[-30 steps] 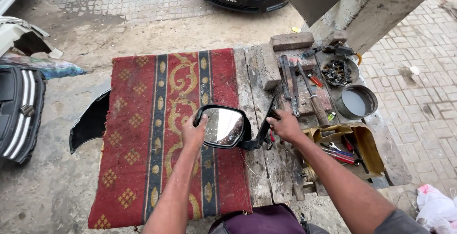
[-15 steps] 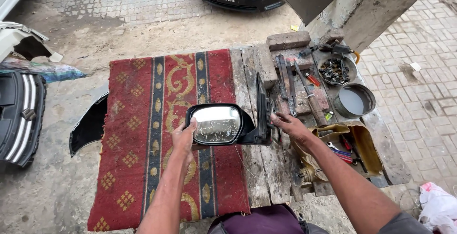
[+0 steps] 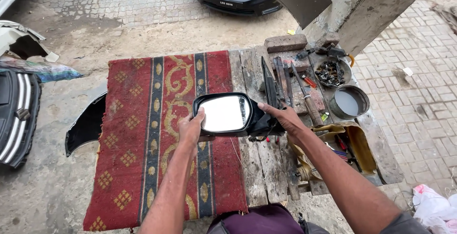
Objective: Assembling and repairing a car side mirror by fitting housing components and using a screwdriver.
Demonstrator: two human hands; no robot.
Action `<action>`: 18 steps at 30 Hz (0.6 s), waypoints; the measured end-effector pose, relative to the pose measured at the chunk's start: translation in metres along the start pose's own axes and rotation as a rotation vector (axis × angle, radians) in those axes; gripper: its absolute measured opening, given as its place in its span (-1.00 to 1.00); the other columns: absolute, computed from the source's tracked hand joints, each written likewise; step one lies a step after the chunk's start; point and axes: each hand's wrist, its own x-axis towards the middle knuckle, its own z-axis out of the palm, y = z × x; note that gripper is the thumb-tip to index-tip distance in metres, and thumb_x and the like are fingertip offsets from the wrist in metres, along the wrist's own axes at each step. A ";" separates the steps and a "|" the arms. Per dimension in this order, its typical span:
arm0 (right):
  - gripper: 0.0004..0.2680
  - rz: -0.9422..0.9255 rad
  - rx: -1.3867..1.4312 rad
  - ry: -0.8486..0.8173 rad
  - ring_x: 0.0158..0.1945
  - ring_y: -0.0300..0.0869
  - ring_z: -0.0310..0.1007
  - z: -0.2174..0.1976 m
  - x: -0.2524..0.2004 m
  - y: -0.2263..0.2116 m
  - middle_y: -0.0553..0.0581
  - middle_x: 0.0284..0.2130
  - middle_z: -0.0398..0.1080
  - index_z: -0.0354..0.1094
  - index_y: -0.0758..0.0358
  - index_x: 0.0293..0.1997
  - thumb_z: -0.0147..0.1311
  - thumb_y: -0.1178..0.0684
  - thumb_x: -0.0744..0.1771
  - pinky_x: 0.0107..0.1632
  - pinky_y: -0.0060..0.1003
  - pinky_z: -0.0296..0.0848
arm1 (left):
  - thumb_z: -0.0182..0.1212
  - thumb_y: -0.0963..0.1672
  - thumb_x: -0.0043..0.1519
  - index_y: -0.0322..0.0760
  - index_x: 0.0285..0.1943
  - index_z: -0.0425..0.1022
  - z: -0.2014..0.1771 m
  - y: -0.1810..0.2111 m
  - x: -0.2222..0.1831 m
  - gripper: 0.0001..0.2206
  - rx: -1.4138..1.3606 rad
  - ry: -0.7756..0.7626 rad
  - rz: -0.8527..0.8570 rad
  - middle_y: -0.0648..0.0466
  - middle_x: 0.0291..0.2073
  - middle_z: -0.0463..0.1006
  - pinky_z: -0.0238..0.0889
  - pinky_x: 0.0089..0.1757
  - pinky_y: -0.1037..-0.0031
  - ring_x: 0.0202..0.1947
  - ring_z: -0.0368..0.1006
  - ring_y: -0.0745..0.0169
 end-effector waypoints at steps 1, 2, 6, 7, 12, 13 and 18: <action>-0.43 -0.002 -0.001 0.001 -0.11 -0.10 0.48 0.007 -0.021 -0.018 0.21 -0.19 0.46 0.39 0.27 0.13 0.52 -0.28 0.16 0.02 -0.05 0.50 | 0.37 0.03 0.18 -0.23 -0.12 0.62 -0.001 -0.003 0.006 -0.71 -0.002 -0.001 0.001 -0.20 -0.47 0.56 0.57 -0.54 0.01 -0.56 0.58 -0.24; -0.48 0.016 0.028 0.041 -0.13 -0.09 0.48 0.015 -0.043 -0.034 0.20 -0.21 0.46 0.40 0.29 0.08 0.50 -0.19 0.15 0.00 -0.04 0.50 | 0.41 0.03 0.16 -0.22 -0.15 0.62 -0.004 -0.007 0.012 -0.70 -0.033 -0.032 0.008 -0.15 -0.44 0.59 0.59 -0.50 0.05 -0.53 0.59 -0.14; -0.55 0.018 0.102 0.108 -0.19 -0.08 0.51 0.021 -0.054 -0.044 0.18 -0.27 0.45 0.40 0.30 0.01 0.48 -0.04 0.13 -0.10 -0.02 0.54 | 0.42 0.04 0.13 -0.29 0.08 0.37 -0.027 -0.049 0.061 -0.51 -0.180 -0.177 -0.007 -0.16 -0.22 0.43 0.59 -0.40 -0.12 -0.28 0.46 -0.07; -0.55 0.018 0.102 0.109 -0.19 -0.08 0.51 0.024 -0.060 -0.048 0.18 -0.27 0.45 0.40 0.30 0.01 0.48 -0.04 0.13 -0.10 -0.02 0.54 | 0.42 0.04 0.13 -0.29 0.08 0.37 -0.015 -0.015 0.021 -0.51 -0.180 -0.178 -0.007 -0.16 -0.22 0.43 0.59 -0.40 -0.12 -0.28 0.46 -0.07; -0.62 0.019 0.155 0.138 -0.28 -0.07 0.49 0.028 -0.060 -0.047 0.18 -0.36 0.44 0.41 0.30 -0.08 0.45 -0.04 0.14 -0.23 0.02 0.54 | 0.29 0.05 0.18 -0.28 0.32 0.23 0.003 0.023 -0.027 -0.39 -0.266 -0.258 -0.020 -0.06 -0.14 0.25 0.59 -0.31 -0.15 -0.10 0.30 0.04; -0.62 0.022 0.156 0.135 -0.28 -0.07 0.49 0.028 -0.058 -0.045 0.18 -0.36 0.44 0.41 0.30 -0.08 0.45 -0.04 0.14 -0.23 0.02 0.54 | 0.29 0.05 0.18 -0.28 0.32 0.23 0.001 0.019 -0.023 -0.39 -0.265 -0.254 -0.021 -0.06 -0.14 0.25 0.59 -0.31 -0.15 -0.10 0.30 0.04; -0.59 -0.077 0.155 0.154 -0.29 -0.05 0.50 0.024 -0.063 -0.051 0.23 -0.34 0.44 0.41 0.30 -0.02 0.47 -0.02 0.15 -0.26 0.05 0.53 | 0.26 0.03 0.20 -0.22 0.21 0.35 0.003 0.026 -0.038 -0.54 -0.321 -0.277 0.021 -0.06 -0.28 0.40 0.61 -0.37 -0.05 -0.30 0.50 0.05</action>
